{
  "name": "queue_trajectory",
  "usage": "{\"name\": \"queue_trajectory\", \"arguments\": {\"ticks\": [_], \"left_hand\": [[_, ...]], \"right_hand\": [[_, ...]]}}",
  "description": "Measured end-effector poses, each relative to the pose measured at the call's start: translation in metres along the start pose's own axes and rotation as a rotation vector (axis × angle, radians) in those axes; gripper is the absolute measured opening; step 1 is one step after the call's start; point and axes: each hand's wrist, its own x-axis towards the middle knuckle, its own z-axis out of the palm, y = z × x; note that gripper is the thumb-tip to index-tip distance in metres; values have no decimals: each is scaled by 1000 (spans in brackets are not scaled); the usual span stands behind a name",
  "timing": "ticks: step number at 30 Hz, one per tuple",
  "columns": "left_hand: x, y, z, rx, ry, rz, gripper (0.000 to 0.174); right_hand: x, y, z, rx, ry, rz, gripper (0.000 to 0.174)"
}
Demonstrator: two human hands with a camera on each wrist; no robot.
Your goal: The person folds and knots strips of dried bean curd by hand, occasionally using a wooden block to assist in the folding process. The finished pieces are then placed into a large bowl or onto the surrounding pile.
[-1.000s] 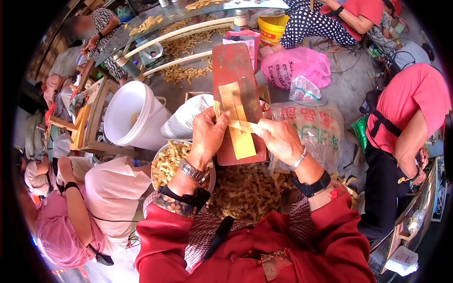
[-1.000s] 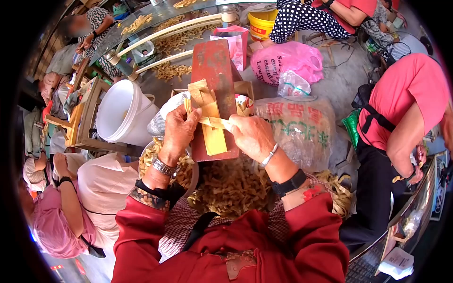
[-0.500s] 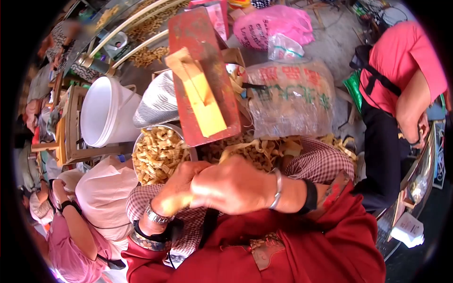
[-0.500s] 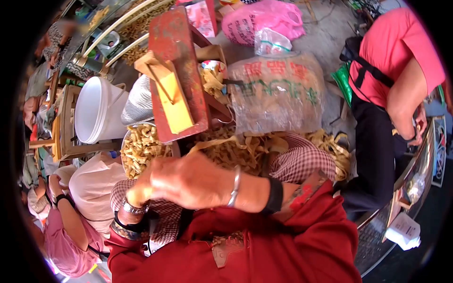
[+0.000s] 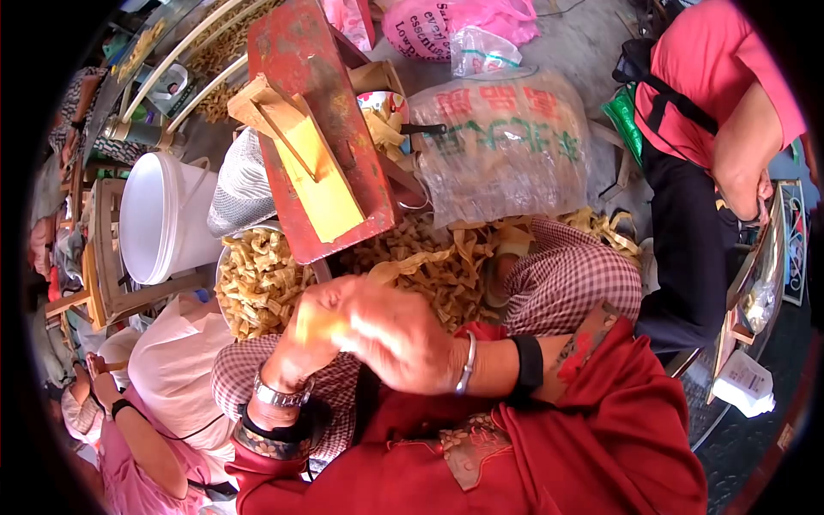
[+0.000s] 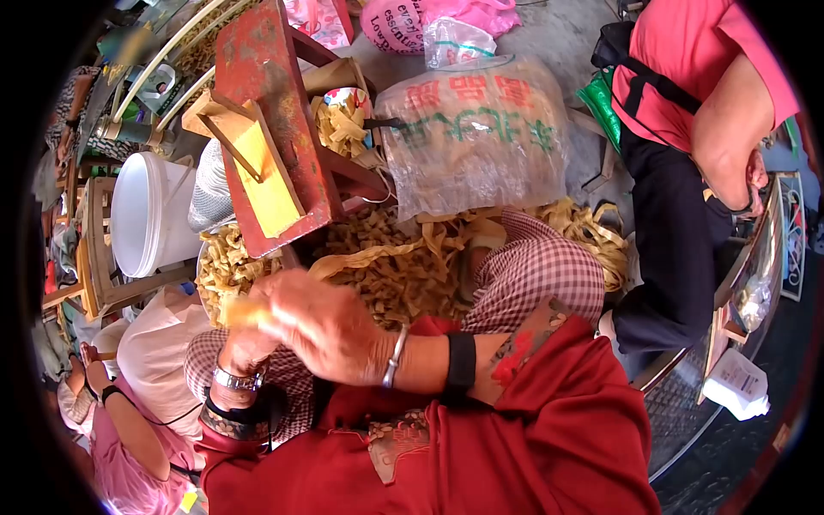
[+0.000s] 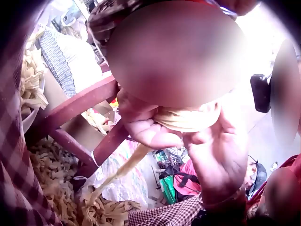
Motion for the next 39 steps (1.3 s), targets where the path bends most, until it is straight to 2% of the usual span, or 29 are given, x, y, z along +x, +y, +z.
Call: {"name": "queue_trajectory", "arguments": {"ticks": [1,2,3,5,7,8,11,12,15,16,19,20,21,23,24,25,27,28,31,32,33,34,35,38,39], "left_hand": [[-2,23,-1,293,20,-231,8],[-3,18,-3,227,49,-289,7],[-3,15,-4,161,79,-347,7],[-3,24,-3,250,41,-281,10],[-6,25,-2,370,67,-222,10],[-7,28,1,496,119,-131,10],[-6,37,2,861,165,244,14],[-6,38,2,988,185,349,19],[-9,33,5,957,261,400,16],[-9,33,5,927,257,395,20],[-9,35,-2,885,165,361,21],[-10,32,-5,817,179,306,21],[-14,35,-4,695,218,111,18],[-16,27,-12,420,248,-4,15],[-14,29,-9,156,252,-32,16],[-13,33,-10,-46,212,-82,22],[-13,35,-12,-218,214,-54,26],[-13,32,-15,-350,167,-37,30],[-13,35,-15,-516,106,-56,38],[-13,37,-13,-505,96,-53,38],[-14,39,-12,-494,84,-51,39],[-14,40,-10,-483,73,-50,40],[-14,40,-8,-299,95,1,40],[-11,26,-10,316,106,176,40],[-9,31,-7,401,107,200,42]], "right_hand": [[4,6,-3,-38,48,59,8],[5,17,-1,-15,110,6,5],[8,17,0,-25,136,70,14],[9,19,-1,-85,86,154,6],[8,19,-2,-8,38,338,13],[8,19,-2,31,12,430,16],[10,21,-7,46,-125,471,24],[9,21,-2,129,-70,574,31],[8,24,-7,242,-224,639,34],[10,22,-8,272,-229,648,36],[17,22,-12,322,-292,609,37],[18,27,-13,229,-333,504,34],[19,23,-14,157,-351,494,32],[22,13,-19,20,-389,468,29],[23,13,-18,30,-383,399,28],[20,13,-19,111,-370,432,24],[20,11,-18,178,-315,373,21],[17,13,-19,168,-373,425,21],[21,10,-21,172,-362,333,19],[16,18,-19,244,-325,346,19],[22,14,-25,277,-361,409,20],[22,16,-29,250,-387,386,21],[22,17,-31,224,-413,361,21],[14,30,-20,261,-298,291,23],[13,29,-20,235,-308,291,23]]}}
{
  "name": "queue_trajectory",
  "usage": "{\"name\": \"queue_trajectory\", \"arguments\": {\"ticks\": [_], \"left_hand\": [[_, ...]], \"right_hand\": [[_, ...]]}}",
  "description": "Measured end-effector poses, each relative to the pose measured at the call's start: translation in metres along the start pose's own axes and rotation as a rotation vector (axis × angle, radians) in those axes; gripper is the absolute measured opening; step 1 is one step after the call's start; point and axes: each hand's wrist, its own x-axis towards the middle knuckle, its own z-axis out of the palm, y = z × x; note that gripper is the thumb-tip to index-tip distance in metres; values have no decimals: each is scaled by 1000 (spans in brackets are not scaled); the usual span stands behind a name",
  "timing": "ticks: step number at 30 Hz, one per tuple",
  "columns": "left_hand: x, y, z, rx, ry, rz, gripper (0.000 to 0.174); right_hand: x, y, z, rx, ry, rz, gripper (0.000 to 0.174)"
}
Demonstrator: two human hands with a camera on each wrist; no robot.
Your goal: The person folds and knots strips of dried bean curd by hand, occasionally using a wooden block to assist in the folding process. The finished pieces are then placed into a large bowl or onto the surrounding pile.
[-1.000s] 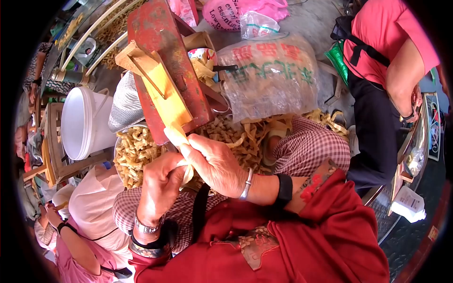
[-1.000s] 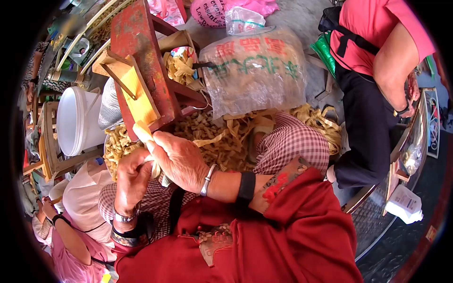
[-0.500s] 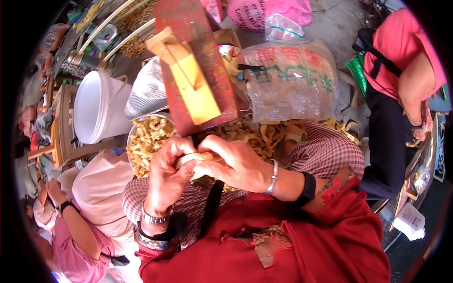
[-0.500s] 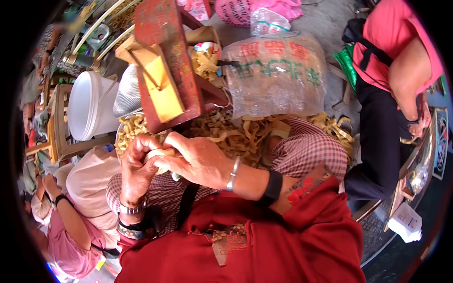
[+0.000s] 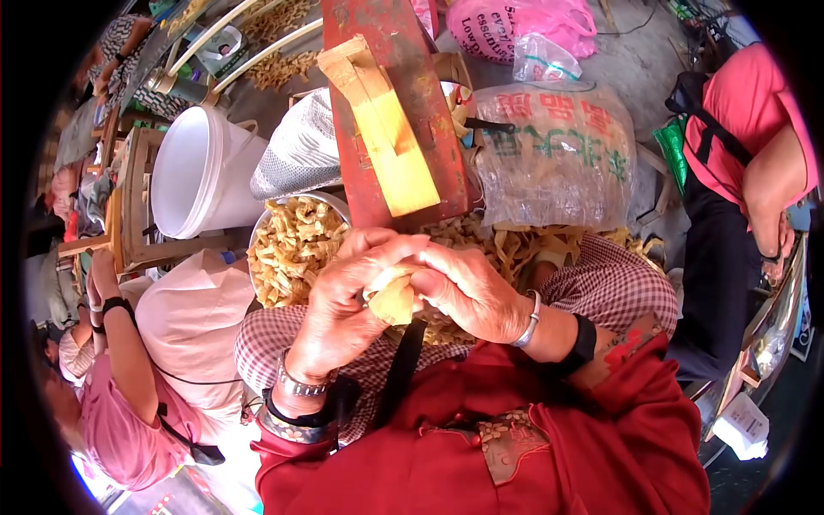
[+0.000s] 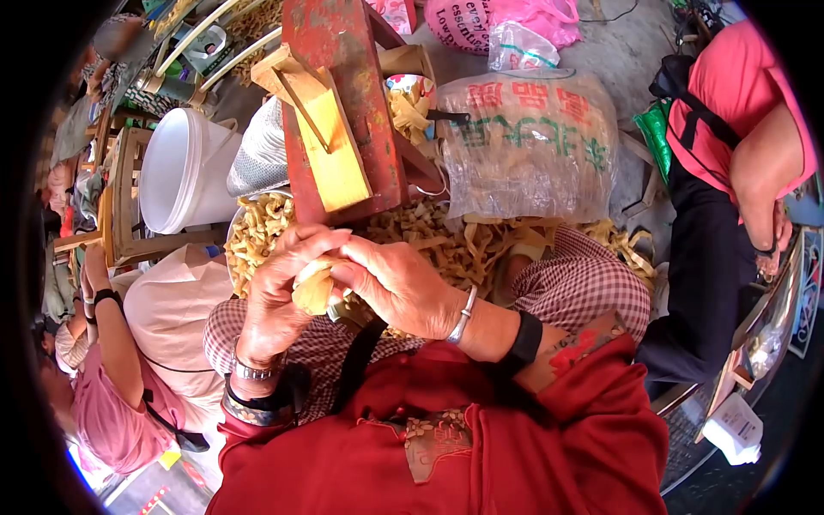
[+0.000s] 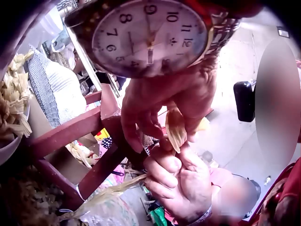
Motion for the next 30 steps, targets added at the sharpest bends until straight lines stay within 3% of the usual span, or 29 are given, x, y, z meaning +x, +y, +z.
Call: {"name": "queue_trajectory", "arguments": {"ticks": [3,4,5,8,13,16,18,20,24,26,27,30], "left_hand": [[5,9,2,149,-21,24,46],[0,4,3,-162,-34,-187,49],[-3,-1,6,-349,-31,-233,52],[-2,1,9,-712,-33,-283,57],[-4,-1,6,-987,-153,-335,56],[-1,-1,-2,-1085,-25,-249,55],[-2,-3,-12,-1069,24,-194,54],[-2,-6,-15,-1080,45,-197,55],[5,4,-5,-821,252,-304,55],[3,-2,-7,-490,147,-394,57],[5,2,1,-420,234,-383,48],[4,9,-3,-362,240,-492,37]], "right_hand": [[3,1,5,-19,55,-31,22],[6,2,10,12,126,-71,22],[3,-5,8,245,93,135,27],[-4,-9,8,262,94,142,33],[-10,-12,0,46,111,57,35],[-14,-12,-27,-248,49,70,32],[-13,-10,-31,-190,181,13,25],[-17,-7,-37,-213,100,71,21],[-11,-6,-29,-287,100,80,17],[-10,-8,-27,-239,125,165,16],[-9,-7,-26,-226,111,193,16],[-11,-9,-23,-177,46,310,19]]}}
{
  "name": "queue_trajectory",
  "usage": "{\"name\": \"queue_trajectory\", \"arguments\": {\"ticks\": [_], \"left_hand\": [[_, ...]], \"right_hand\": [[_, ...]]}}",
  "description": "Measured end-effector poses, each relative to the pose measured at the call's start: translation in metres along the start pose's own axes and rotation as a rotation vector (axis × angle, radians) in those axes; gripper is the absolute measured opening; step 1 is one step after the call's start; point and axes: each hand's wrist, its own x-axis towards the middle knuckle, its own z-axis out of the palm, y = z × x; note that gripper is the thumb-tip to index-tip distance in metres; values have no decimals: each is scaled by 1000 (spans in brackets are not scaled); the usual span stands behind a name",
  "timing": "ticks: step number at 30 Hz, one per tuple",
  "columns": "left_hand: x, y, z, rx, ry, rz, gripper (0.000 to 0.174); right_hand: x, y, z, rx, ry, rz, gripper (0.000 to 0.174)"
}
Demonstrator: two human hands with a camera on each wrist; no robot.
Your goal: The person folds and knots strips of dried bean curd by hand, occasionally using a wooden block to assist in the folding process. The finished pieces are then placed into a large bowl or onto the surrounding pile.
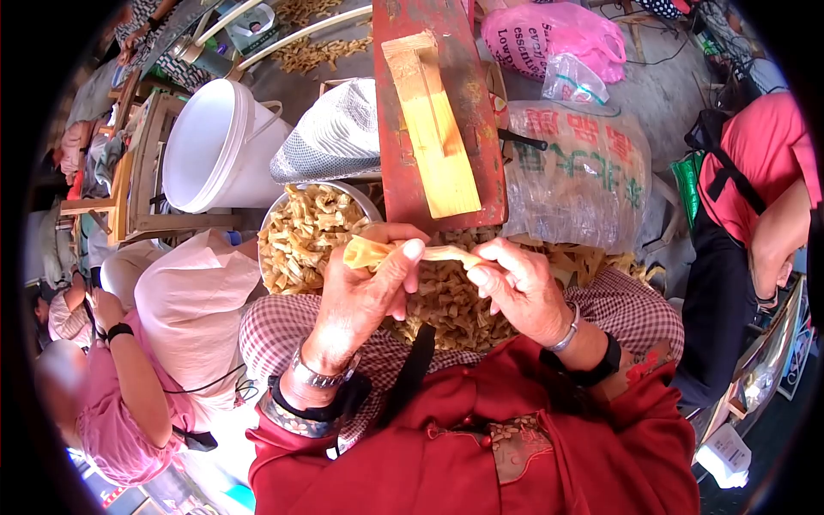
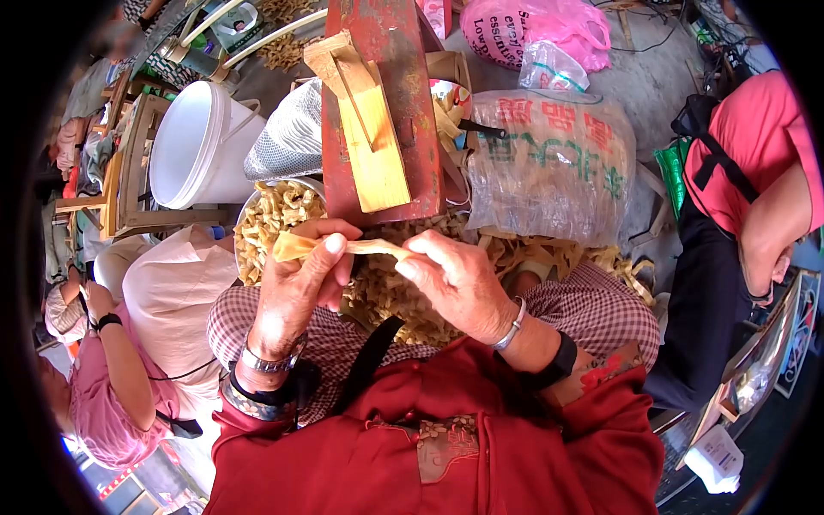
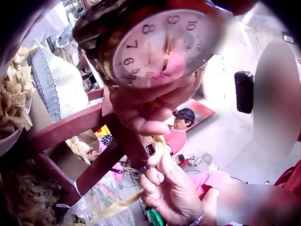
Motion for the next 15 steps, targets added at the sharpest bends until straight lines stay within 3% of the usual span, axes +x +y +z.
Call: {"name": "queue_trajectory", "arguments": {"ticks": [3,6,9,10,12,15], "left_hand": [[0,0,-1,-59,-13,22,23],[0,2,2,-60,-22,1,14],[3,-4,-2,-146,-49,106,9],[-1,3,-8,-139,59,120,8],[3,7,-17,-433,15,188,6],[12,19,-14,-435,16,270,6]], "right_hand": [[0,-3,3,9,-90,-18,31],[3,-14,9,21,-121,1,31],[4,-19,3,-84,-143,-163,18],[6,-22,-2,-130,-174,-203,16],[11,-31,-10,-151,-93,-316,14],[21,-45,-24,-349,-16,-425,12]]}}
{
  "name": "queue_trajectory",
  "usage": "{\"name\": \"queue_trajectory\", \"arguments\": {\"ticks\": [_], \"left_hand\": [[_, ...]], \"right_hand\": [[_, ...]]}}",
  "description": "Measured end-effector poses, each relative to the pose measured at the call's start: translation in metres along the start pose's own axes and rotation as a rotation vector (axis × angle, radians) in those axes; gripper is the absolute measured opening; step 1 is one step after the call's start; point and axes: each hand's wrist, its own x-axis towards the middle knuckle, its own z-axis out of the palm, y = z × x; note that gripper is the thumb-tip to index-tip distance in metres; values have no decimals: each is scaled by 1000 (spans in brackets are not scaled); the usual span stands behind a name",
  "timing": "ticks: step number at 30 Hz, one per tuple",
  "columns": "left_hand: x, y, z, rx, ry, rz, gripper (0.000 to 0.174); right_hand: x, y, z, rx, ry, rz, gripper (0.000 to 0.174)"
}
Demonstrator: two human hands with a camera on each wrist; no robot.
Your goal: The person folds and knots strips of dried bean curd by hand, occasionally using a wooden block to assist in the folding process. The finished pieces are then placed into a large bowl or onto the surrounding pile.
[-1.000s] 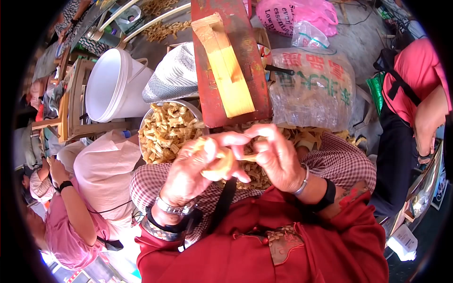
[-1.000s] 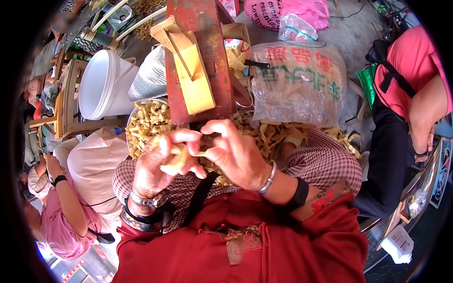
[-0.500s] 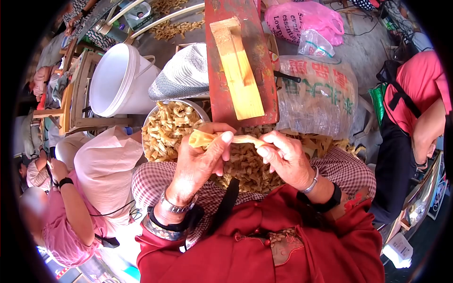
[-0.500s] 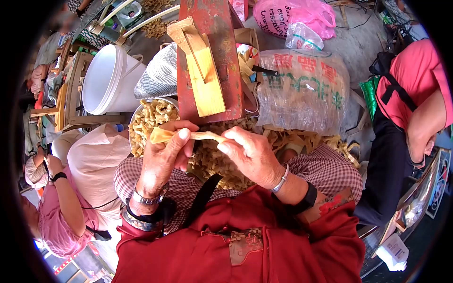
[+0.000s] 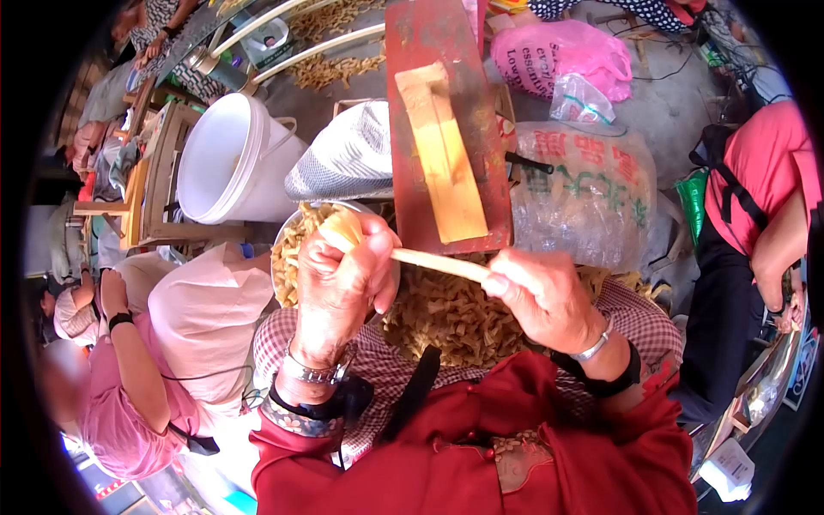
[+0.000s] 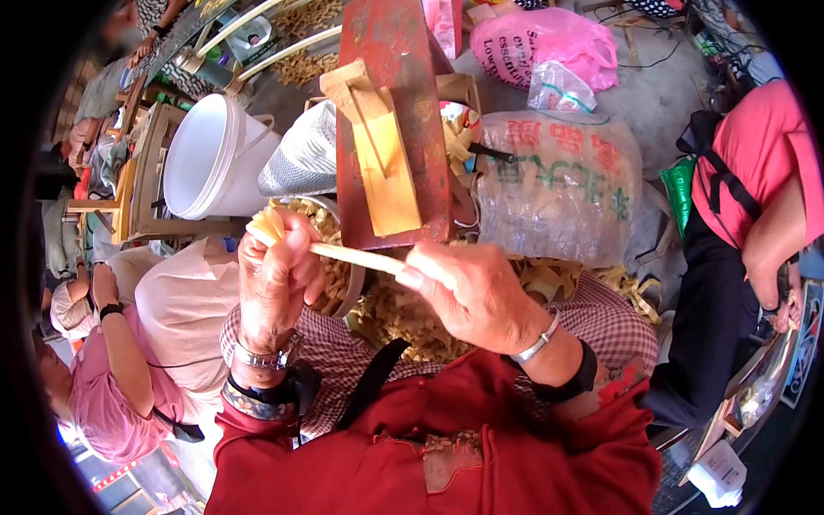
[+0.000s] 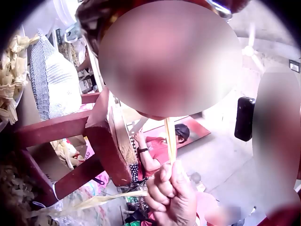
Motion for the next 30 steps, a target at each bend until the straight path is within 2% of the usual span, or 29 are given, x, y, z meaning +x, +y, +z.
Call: {"name": "queue_trajectory", "arguments": {"ticks": [1,5,8,12,15,16,19,22,25,26,27,29,30], "left_hand": [[5,0,3,-21,-11,23,6],[32,16,17,231,20,80,7],[49,20,26,280,1,127,12],[69,17,33,334,57,195,9],[86,-5,14,564,77,251,12],[85,-9,15,618,116,216,15],[85,-20,-4,862,132,360,16],[56,7,0,797,-40,5,18],[22,28,22,805,-157,-214,22],[15,24,18,890,-206,-197,21],[9,18,12,972,-261,-181,21],[-1,-1,6,1009,-351,-56,30],[-6,-5,9,1001,-407,-101,33]], "right_hand": [[5,1,-6,-72,29,-24,12],[31,7,-25,-287,144,-82,16],[47,10,-33,-374,217,-64,17],[59,18,-37,-441,323,-73,17],[58,45,-26,-555,235,-47,12],[56,47,-20,-523,195,20,11],[45,46,-14,-476,176,60,12],[35,23,-13,-346,249,-40,13],[23,1,-2,-209,276,-231,13],[19,-7,6,-119,264,-299,9],[16,-13,16,-164,269,-397,7],[2,-15,37,-65,176,-441,9],[-4,-18,45,-43,134,-451,10]]}}
